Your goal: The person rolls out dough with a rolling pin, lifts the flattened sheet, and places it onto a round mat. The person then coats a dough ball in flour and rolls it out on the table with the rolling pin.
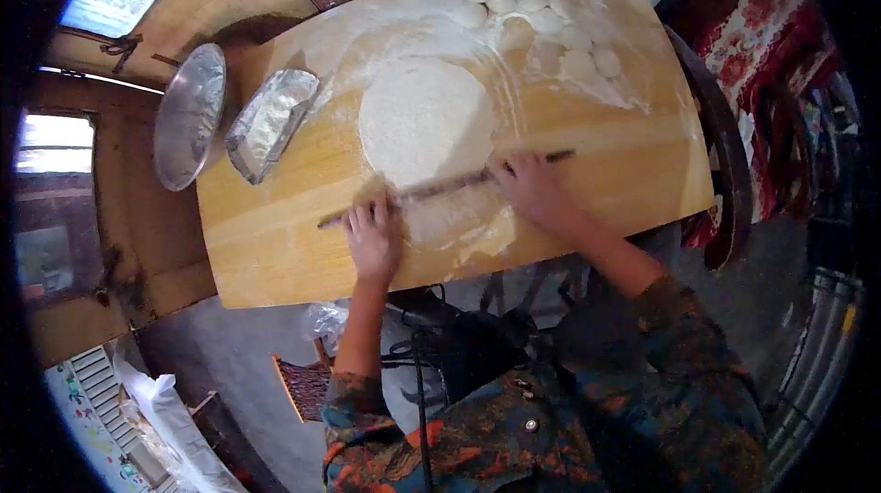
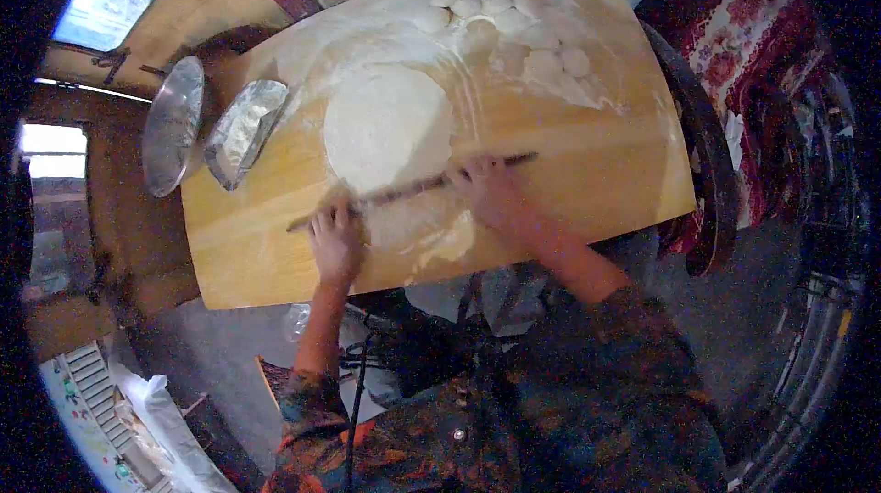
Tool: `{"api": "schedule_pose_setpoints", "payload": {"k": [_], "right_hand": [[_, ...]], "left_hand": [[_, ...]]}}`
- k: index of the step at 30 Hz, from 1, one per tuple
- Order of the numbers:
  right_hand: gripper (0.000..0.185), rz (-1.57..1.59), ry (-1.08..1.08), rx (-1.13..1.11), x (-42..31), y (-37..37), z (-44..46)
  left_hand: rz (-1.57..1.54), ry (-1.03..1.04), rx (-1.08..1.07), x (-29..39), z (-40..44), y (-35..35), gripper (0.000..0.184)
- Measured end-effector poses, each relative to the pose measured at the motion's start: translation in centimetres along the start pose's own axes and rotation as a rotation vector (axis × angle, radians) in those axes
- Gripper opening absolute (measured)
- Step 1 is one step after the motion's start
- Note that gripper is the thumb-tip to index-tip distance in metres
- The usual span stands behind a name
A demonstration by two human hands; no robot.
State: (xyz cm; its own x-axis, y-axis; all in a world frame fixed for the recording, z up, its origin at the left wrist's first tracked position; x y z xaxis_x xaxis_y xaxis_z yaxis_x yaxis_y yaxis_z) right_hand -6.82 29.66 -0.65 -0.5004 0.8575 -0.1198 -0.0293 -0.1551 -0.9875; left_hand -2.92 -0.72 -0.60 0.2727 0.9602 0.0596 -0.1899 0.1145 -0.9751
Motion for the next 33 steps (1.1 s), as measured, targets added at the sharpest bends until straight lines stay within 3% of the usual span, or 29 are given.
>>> {"api": "schedule_pose_setpoints", "payload": {"k": [4, 8, 11, 13, 14, 16, 17, 19, 20, 23, 24, 25, 27, 31, 33], "right_hand": [[0.042, 0.184, -0.146, 0.007, -1.7, -0.9, -3.0], [0.046, 0.283, 0.127, 0.026, -4.8, -2.6, -0.6], [0.047, 0.500, 0.234, 0.086, -7.7, -0.5, 2.5], [0.047, 0.643, 0.317, 0.067, -9.1, 0.9, 3.9], [0.047, 0.506, 0.301, 0.057, -9.2, 1.1, 4.2], [0.048, 0.234, 0.264, 0.032, -9.3, 0.3, 5.0], [0.050, 0.252, 0.250, 0.121, -9.3, -0.1, 5.4], [0.052, 0.291, 0.230, 0.292, -9.5, -1.0, 6.3], [0.051, 0.285, 0.254, 0.182, -9.6, -0.6, 7.1], [0.049, 0.202, 0.299, -0.101, -8.3, 0.7, 10.6], [0.048, 0.140, 0.308, -0.172, -7.8, 1.1, 11.5], [0.048, 0.080, 0.314, -0.248, -7.7, 1.5, 11.8], [0.043, 0.202, 0.232, -0.197, -6.1, -0.6, 9.7], [0.036, 0.139, 0.105, -0.183, -3.3, -1.8, 3.7], [0.040, 0.127, 0.031, -0.038, -3.1, -1.5, -0.4]], "left_hand": [[0.027, -0.019, 0.123, 1.2, -2.0, -1.6, 0.050], [-0.245, -0.548, 0.027, 0.0, 2.4, -0.5, 0.044], [-0.222, -0.621, 0.036, 1.1, 6.3, 1.0, 0.040], [-0.274, -0.592, -0.072, -0.2, 7.8, 2.5, 0.038], [-0.300, -0.581, -0.129, -0.9, 8.3, 3.3, 0.037], [-0.488, -0.580, -0.204, -2.1, 9.4, 3.1, 0.031], [-0.583, -0.581, -0.239, -2.5, 9.9, 3.2, 0.029], [-1.284, -0.616, -0.018, -0.8, 11.8, 2.4, 0.026], [-1.631, -0.620, 0.110, 0.1, 12.4, 1.8, 0.025], [-0.380, 0.091, 0.146, 0.5, 13.7, 0.8, 0.032], [-0.143, 0.181, 0.042, 0.2, 13.5, 1.1, 0.037], [-0.131, 0.227, 0.004, 0.0, 12.9, 1.2, 0.037], [-0.102, 0.321, -0.058, -0.1, 11.7, 0.4, 0.039], [-0.387, 0.343, -0.212, 3.3, 7.5, -0.7, 0.037], [-0.486, 0.317, -0.218, 5.6, 4.6, -0.5, 0.040]]}}
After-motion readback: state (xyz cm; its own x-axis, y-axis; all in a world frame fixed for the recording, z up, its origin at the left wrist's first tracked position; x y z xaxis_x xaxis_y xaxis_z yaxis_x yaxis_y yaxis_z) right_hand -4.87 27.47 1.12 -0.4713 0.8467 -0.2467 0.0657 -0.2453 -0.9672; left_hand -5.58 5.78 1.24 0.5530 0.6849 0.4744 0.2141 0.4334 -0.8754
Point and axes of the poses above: each hand's wrist, its own z-axis towards the middle knuckle, its own y-axis out of the palm, x = y × z, the point moved 1 cm from there along z, towards the middle knuckle, and after that the axes turned 5 degrees about y, right-handed, at the moved point
